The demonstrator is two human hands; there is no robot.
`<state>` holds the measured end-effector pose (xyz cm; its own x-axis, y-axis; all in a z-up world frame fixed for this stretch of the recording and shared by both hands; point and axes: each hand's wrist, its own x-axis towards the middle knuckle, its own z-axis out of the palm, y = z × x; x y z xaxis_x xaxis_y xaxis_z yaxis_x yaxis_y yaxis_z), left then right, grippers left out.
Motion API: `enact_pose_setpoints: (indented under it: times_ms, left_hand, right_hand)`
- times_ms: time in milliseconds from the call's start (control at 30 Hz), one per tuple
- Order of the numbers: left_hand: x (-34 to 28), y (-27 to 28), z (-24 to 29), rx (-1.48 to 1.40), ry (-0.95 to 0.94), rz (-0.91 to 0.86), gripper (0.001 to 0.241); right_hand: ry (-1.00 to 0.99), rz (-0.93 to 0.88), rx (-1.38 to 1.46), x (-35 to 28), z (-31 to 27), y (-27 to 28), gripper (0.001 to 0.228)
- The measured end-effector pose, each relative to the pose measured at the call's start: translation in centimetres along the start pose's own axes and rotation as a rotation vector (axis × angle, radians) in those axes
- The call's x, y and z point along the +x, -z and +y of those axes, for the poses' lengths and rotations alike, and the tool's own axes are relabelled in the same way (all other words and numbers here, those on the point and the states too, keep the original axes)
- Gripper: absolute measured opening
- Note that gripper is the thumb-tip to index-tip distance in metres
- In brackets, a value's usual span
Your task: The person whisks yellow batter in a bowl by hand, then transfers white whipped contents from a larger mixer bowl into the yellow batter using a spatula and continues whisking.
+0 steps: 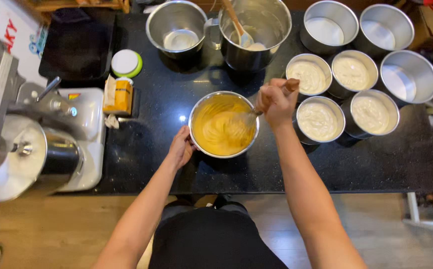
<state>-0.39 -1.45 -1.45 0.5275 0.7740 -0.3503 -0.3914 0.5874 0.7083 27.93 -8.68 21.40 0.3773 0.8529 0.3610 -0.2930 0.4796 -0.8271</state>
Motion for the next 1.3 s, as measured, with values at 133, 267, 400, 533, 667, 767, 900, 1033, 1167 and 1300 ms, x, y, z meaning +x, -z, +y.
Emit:
enact_pose_setpoints:
  times_ms: [133,267,400,533,667,767,900,1033,1167,1300]
  left_hand:
    - [-1.1,-0.9,1.2,-0.051,0.002,0.105,0.025]
    - [-3.7,-0.2,3.2,0.068,0.043,0.145,0.031]
    - [-6.1,3.4,4.3,0.138,0.019,0.276,0.029]
    - [-9.0,9.0,5.6,0.01,-0.029,0.387,0.025]
    - [-13.1,14.5,7.4,-0.042,-0.081,0.505,0.023]
    - [-16.9,18.2,8.7,-0.053,-0.116,0.543,0.02]
    - [-22.4,22.5,10.5,-0.015,-0.187,0.554,0.018]
    - [-27.8,25.7,12.7,0.033,-0.312,0.645,0.018]
    - [-32.4,27.9,16.4,0.106,-0.577,0.793,0.019]
    - [-34.9,28.6,22.4,0.356,-0.981,0.818,0.022]
  right_hand:
    - [0.046,-0.064,0.255,0.5,-3.7,-0.2,0.036]
    - [0.155,-0.073,0.375,0.8,-6.5,1.4,0.035]
    - [0.277,0.113,0.377,-0.5,-6.9,3.5,0.038]
    - [0.254,0.242,0.478,-2.0,-6.4,6.2,0.04]
    - [0.27,0.421,0.534,-3.4,-3.9,8.1,0.043]
    - [0.297,0.624,0.585,-4.7,-0.4,9.4,0.046]
    - [0.284,0.682,0.508,-7.3,6.6,12.6,0.046]
    - [-0.045,0.755,0.076,-11.5,12.5,10.3,0.051]
    - [-0.355,1.043,-0.151,-18.4,13.9,4.7,0.089]
    - [-0.543,0.927,-0.038,-21.3,21.1,-6.0,0.066]
